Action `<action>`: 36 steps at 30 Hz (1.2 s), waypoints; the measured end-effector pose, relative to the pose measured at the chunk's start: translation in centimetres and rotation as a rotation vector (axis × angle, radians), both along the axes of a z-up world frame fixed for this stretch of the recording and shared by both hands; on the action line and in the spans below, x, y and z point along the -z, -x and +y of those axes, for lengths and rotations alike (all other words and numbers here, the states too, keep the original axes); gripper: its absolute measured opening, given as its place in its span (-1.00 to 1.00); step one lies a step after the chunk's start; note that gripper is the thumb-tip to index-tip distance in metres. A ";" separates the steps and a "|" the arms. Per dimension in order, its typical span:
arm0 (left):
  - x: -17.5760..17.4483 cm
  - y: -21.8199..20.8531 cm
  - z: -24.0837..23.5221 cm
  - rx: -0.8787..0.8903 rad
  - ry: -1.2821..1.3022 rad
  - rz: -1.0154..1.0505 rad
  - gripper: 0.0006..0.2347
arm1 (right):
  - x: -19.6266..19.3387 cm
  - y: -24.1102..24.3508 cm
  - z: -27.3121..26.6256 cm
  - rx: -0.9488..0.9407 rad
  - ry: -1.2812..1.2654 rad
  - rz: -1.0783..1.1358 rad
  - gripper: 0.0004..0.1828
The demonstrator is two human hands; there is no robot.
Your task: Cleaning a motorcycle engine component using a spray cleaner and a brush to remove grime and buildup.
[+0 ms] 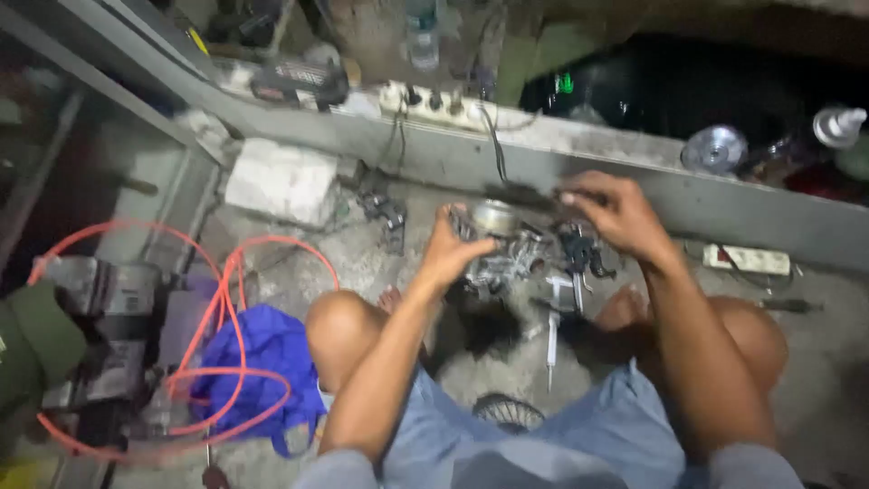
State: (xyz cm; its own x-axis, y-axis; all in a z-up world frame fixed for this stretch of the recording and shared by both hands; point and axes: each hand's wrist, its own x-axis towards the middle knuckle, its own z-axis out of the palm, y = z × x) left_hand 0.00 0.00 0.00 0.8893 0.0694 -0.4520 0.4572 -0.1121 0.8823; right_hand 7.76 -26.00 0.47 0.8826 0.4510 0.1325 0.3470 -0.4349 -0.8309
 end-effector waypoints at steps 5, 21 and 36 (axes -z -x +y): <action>3.8 0.3 -0.1 -0.139 -0.014 -0.203 -0.15 | 2.4 3.0 2.5 0.105 -0.161 -0.031 -0.79; 3.9 0.0 -4.1 -0.456 -0.012 -0.310 -0.19 | 5.0 2.9 7.5 0.366 -0.314 -0.402 -0.89; 3.5 -0.4 -4.7 -0.556 0.146 -0.331 -0.27 | 2.7 1.5 7.9 0.188 -0.375 -0.248 -0.95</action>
